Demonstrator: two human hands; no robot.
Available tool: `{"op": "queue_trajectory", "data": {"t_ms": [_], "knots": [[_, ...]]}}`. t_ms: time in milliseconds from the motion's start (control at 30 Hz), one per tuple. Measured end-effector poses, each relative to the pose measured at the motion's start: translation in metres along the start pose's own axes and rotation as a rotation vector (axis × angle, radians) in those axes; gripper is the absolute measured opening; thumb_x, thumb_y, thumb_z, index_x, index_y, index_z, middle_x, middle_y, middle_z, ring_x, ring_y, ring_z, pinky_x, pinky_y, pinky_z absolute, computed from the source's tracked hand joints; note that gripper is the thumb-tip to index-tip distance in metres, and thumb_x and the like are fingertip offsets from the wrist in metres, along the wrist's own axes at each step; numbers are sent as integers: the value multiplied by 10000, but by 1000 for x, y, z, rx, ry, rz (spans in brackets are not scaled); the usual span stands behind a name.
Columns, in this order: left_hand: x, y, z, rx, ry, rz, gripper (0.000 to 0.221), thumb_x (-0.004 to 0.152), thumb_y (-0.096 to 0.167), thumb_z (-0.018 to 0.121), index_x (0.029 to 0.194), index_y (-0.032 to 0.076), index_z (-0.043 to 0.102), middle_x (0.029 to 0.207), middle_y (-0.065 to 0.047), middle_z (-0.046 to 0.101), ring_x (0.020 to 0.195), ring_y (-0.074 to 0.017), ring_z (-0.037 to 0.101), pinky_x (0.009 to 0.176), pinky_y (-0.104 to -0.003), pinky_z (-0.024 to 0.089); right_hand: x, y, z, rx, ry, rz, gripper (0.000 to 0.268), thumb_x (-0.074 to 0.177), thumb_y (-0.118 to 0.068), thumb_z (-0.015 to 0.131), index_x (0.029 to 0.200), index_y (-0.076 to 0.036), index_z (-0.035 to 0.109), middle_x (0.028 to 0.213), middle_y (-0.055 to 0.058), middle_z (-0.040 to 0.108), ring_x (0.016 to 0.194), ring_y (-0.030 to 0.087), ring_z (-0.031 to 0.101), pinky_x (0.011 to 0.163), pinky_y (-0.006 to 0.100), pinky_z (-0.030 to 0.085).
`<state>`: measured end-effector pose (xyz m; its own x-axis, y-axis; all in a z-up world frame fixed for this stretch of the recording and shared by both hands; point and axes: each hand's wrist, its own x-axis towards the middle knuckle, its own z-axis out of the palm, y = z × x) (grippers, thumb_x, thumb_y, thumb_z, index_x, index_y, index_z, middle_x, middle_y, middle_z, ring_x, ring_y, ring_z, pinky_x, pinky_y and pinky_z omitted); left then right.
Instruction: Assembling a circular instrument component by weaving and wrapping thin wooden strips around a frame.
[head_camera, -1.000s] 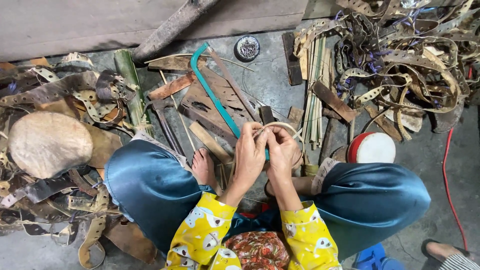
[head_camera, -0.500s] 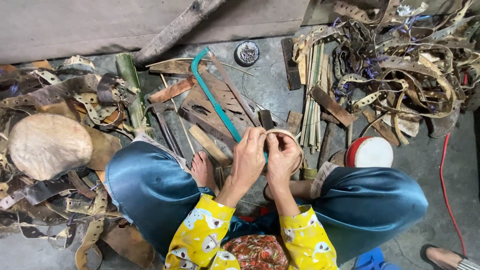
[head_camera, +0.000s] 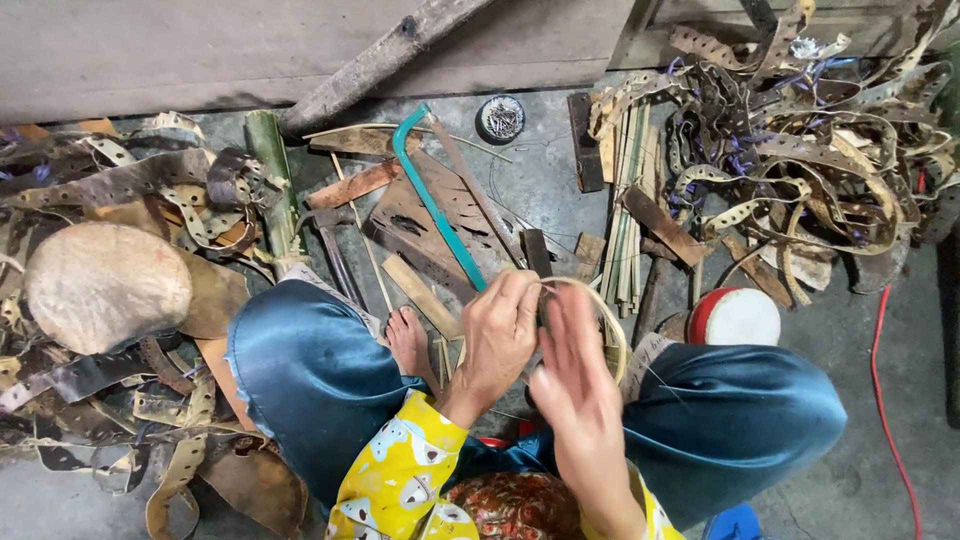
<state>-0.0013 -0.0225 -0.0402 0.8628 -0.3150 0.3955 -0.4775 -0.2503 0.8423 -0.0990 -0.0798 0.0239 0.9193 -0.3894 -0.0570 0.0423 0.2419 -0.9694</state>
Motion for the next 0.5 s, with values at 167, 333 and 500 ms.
{"op": "queue_trajectory", "data": {"t_ms": [167,333,500], "knots": [[0,-17,-4,-293,13,-341,159,983,154,569,942,50,682,647,6,542,554,-106,455,524,-269,382,-38,-39,-21,-105,172,-226,580,831,123,427,1396,0,391,1327,202,450,1134,276,473,922,377,441],[-9,1,-2,-631,-28,-439,157,1009,110,523,964,27,649,837,-53,657,677,-92,528,589,-225,457,21,-16,-47,-461,423,-280,310,924,65,616,1209,-47,566,1089,103,635,881,180,673,775,267,614],[-10,40,2,-595,-6,-472,238,1013,192,581,875,52,713,552,-73,576,541,-130,545,513,-284,516,38,29,-52,-444,232,-197,470,712,-68,926,1101,7,675,854,89,657,719,108,590,673,256,529]]}}
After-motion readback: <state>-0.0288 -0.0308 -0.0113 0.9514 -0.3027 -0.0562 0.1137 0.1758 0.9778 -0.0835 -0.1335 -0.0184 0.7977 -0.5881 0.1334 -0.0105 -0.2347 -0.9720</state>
